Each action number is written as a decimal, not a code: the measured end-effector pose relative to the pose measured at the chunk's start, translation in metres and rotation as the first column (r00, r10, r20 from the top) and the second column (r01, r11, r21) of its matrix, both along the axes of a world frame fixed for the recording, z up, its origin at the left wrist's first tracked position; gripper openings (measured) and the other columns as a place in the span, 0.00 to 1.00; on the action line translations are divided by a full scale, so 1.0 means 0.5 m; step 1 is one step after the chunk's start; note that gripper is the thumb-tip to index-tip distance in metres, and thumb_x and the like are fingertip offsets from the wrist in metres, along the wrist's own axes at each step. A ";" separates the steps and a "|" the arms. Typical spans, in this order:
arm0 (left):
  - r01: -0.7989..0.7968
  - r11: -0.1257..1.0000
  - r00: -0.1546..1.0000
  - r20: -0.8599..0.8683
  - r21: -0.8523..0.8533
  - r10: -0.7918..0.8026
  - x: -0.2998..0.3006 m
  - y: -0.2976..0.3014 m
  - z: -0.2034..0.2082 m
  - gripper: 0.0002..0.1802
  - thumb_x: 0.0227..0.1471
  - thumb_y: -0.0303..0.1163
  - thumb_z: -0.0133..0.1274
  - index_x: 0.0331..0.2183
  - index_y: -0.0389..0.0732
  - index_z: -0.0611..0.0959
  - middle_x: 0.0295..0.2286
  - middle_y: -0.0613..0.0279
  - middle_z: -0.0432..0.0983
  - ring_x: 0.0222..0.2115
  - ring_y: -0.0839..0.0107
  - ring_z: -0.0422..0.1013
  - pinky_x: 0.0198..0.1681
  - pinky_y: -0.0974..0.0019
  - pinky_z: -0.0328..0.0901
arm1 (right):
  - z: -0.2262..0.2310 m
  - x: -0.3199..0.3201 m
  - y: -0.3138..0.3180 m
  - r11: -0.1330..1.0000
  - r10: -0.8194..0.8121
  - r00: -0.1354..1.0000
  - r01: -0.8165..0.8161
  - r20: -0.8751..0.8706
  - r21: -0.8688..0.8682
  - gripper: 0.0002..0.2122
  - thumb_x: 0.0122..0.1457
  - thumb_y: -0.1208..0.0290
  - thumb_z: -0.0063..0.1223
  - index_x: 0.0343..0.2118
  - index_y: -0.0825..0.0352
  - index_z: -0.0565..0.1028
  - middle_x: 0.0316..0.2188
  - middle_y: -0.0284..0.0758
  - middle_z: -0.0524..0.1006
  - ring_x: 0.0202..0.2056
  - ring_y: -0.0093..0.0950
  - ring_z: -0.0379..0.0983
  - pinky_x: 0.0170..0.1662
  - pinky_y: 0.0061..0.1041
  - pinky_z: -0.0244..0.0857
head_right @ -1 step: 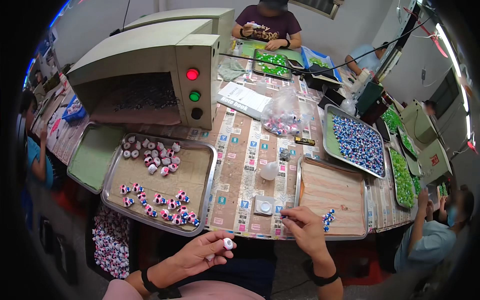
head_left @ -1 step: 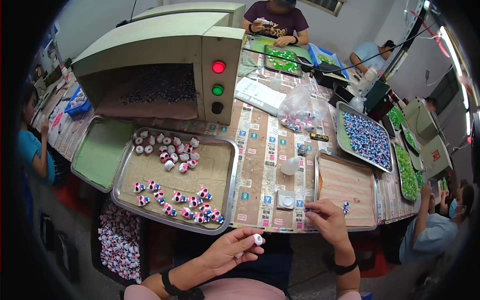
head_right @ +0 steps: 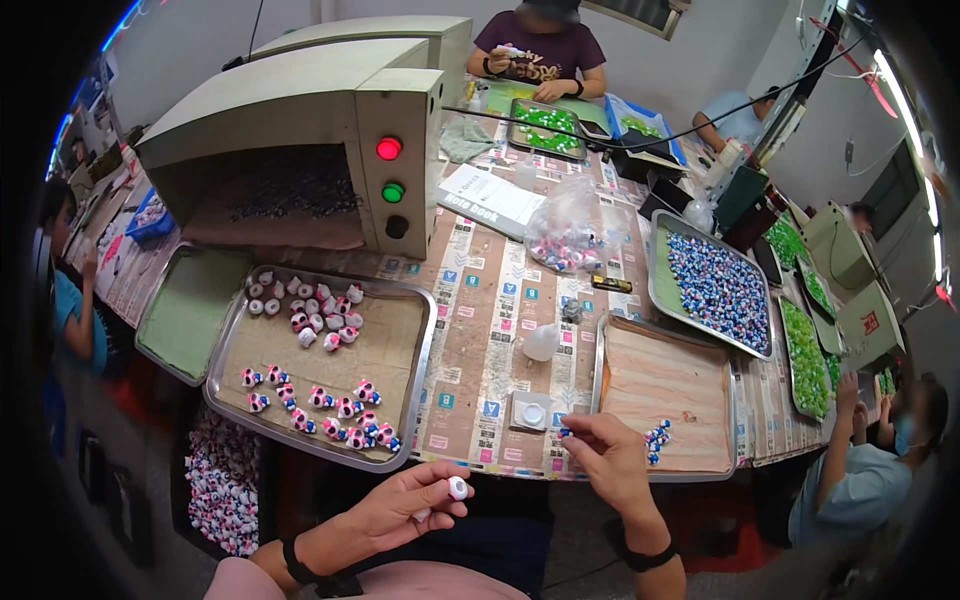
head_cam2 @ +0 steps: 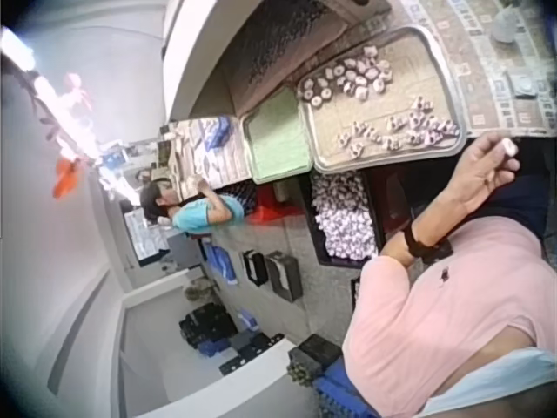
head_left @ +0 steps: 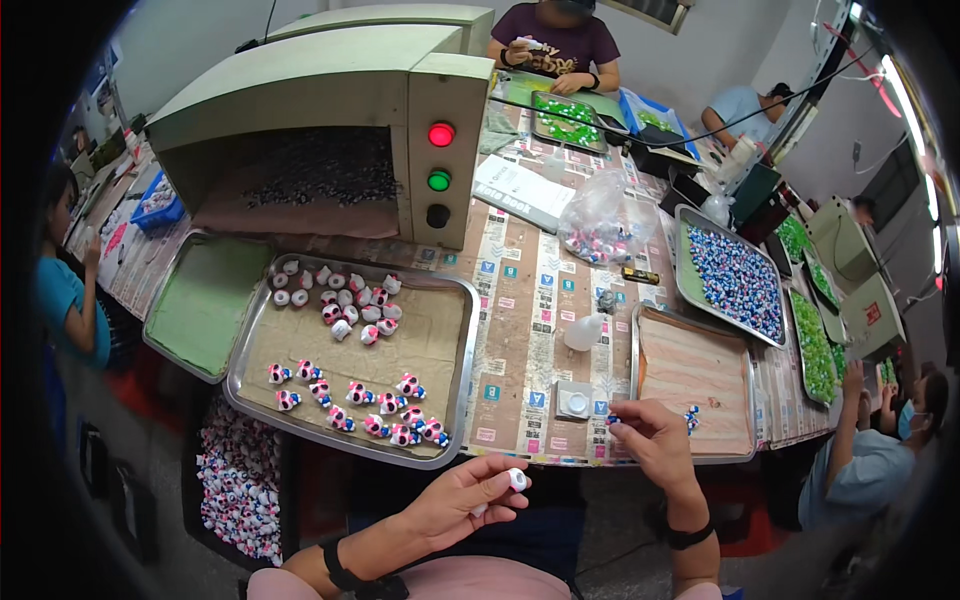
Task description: The person assembles small decorative items by picking white plastic pieces and blue beads from trays and joining them by hand. The assembled items are placed on a tray in front of the workstation.
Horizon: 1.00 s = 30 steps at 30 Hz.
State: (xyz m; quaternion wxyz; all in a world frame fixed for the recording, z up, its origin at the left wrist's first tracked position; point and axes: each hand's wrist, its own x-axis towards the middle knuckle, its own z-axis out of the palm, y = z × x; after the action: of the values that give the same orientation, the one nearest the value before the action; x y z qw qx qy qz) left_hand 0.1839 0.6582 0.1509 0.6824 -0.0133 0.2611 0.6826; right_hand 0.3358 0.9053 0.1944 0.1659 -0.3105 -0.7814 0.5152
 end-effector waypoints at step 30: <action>-0.036 0.999 0.999 0.012 0.018 0.036 0.010 -0.005 -0.001 0.20 0.61 0.25 0.48 0.55 0.36 0.71 0.41 0.60 0.74 0.42 0.71 0.75 0.42 0.72 0.75 | -0.013 -0.084 -0.021 0.800 0.166 0.985 -0.163 0.047 0.578 0.06 0.51 0.82 0.60 0.32 0.69 0.81 0.28 0.38 0.78 0.27 0.30 0.77 0.31 0.23 0.69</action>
State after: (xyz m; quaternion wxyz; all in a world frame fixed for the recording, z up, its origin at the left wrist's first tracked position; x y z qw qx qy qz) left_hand 0.1889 0.6555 0.1504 0.6716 -0.0158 0.2504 0.6971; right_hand 0.2935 0.8947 0.1879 0.2096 -0.1747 -0.9244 0.2664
